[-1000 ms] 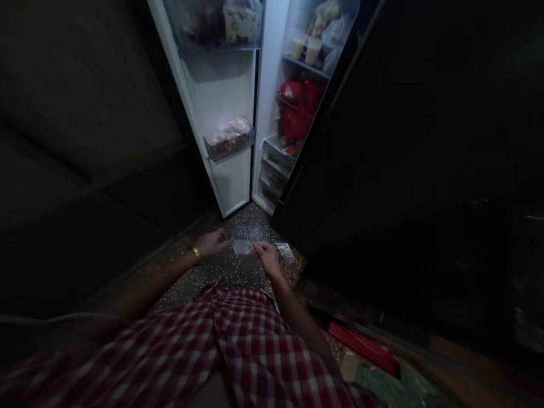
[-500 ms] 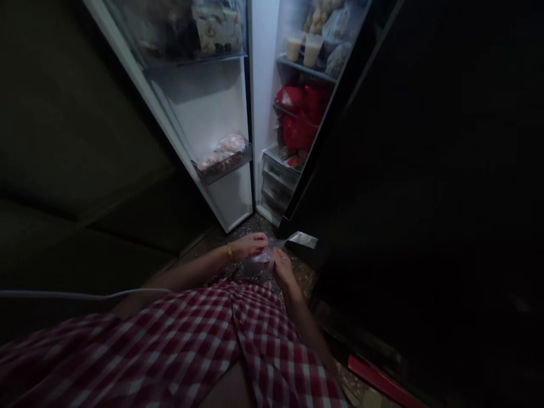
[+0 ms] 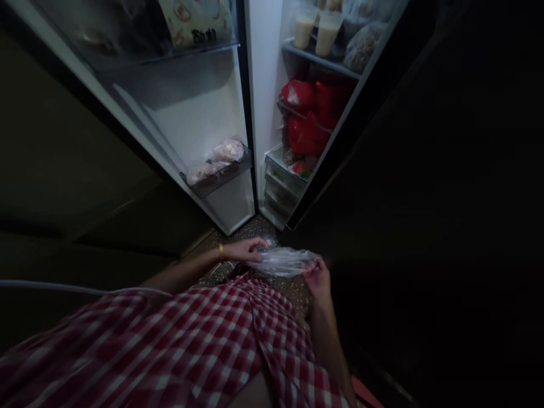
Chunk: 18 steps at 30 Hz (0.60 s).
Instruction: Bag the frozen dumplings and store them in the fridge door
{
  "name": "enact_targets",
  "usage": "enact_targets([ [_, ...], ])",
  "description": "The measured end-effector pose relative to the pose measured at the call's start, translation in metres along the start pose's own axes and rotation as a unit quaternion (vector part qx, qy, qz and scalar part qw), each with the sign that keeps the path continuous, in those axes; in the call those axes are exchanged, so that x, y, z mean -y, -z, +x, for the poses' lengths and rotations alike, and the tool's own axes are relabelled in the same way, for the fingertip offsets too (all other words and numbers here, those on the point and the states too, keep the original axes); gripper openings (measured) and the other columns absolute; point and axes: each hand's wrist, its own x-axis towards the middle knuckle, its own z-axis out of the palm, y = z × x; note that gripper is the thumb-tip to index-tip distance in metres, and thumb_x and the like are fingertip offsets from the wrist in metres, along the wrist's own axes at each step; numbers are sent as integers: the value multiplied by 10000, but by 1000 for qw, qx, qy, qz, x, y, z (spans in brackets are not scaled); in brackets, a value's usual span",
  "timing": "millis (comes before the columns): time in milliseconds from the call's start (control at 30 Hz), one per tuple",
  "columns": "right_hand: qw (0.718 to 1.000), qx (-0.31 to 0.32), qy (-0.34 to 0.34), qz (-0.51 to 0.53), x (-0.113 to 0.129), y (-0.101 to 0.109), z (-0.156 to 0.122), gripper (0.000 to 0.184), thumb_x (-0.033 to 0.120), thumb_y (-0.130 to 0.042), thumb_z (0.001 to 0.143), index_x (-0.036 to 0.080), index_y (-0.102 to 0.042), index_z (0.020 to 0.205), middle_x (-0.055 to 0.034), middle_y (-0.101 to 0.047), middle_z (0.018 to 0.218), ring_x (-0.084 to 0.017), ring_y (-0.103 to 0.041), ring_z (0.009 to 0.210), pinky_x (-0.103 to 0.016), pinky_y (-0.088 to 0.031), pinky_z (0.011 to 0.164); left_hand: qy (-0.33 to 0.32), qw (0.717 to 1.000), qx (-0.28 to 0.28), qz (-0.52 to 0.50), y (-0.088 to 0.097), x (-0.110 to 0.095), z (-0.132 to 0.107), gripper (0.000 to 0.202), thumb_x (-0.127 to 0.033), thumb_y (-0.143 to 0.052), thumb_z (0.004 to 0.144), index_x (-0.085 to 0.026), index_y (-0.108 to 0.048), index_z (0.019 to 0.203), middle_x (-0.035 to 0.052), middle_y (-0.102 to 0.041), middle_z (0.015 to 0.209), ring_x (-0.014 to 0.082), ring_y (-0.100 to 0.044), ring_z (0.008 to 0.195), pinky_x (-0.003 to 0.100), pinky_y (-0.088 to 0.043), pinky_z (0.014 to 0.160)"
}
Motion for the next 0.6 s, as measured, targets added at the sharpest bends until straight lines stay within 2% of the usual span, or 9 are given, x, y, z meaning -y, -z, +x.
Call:
enact_targets([
  [67,1000,-22,19,0,0,-18,14,369,469,-721,680,209,-465,622,91,-445,460,-60,-374,384,-189,-331,395,6,998,-3,55,15,5,34,261,-228,-836,565,-159,-639,722,-74,-494,508,55,-392,490,182,-240,478],
  [133,995,-45,63,-67,-2,-36,19,462,612,-707,657,207,-484,643,82,-456,486,-66,-365,403,-198,-264,384,-8,996,-86,14,34,0,70,218,-225,-787,636,-150,-588,585,-64,-459,468,54,-363,482,178,-244,478],
  [200,977,-44,105,-183,-6,-51,19,507,638,-737,605,194,-491,618,79,-441,487,-63,-349,429,-205,-246,412,-19,985,-159,-56,56,-13,101,252,-320,-682,779,-156,-573,621,-68,-390,446,59,-317,441,179,-283,477],
  [233,963,-26,114,-244,-9,-58,18,500,610,-762,583,185,-498,603,78,-437,487,-62,-345,444,-207,-251,432,-23,981,-174,-84,67,-22,114,284,-382,-598,854,-162,-573,677,-72,-364,450,62,-301,420,186,-317,481],
  [333,913,37,109,-392,-17,-72,27,421,510,-798,537,160,-587,637,49,-537,557,-93,-442,530,-221,-335,523,-28,972,-169,-161,91,-46,136,386,-502,-402,950,-175,-542,801,-79,-343,465,70,-297,371,226,-400,487],
  [400,893,23,126,-432,-20,-77,42,408,504,-777,521,155,-637,677,21,-603,618,-132,-513,605,-248,-395,600,-34,966,-135,-220,99,-59,145,386,-528,-415,943,-179,-527,822,-65,-394,470,77,-333,358,238,-411,469],
  [467,892,-73,163,-415,-19,-79,61,431,534,-748,507,155,-657,692,-5,-638,656,-168,-557,675,-277,-431,660,-44,962,-95,-253,102,-65,154,412,-555,-434,930,-176,-520,791,-54,-412,458,77,-339,347,229,-394,444],
  [533,920,-161,174,-314,-13,-77,77,454,570,-724,521,171,-657,726,-23,-662,697,-198,-592,743,-304,-463,694,-50,970,-69,-229,102,-67,165,444,-561,-399,939,-171,-527,769,-56,-391,444,74,-324,341,224,-384,435],
  [600,954,-164,156,-196,-4,-77,86,473,611,-700,555,195,-646,773,-36,-686,762,-216,-627,816,-337,-501,734,-51,988,-63,-132,104,-63,176,431,-533,-391,940,-156,-575,842,-52,-407,459,86,-361,359,243,-417,465],
])
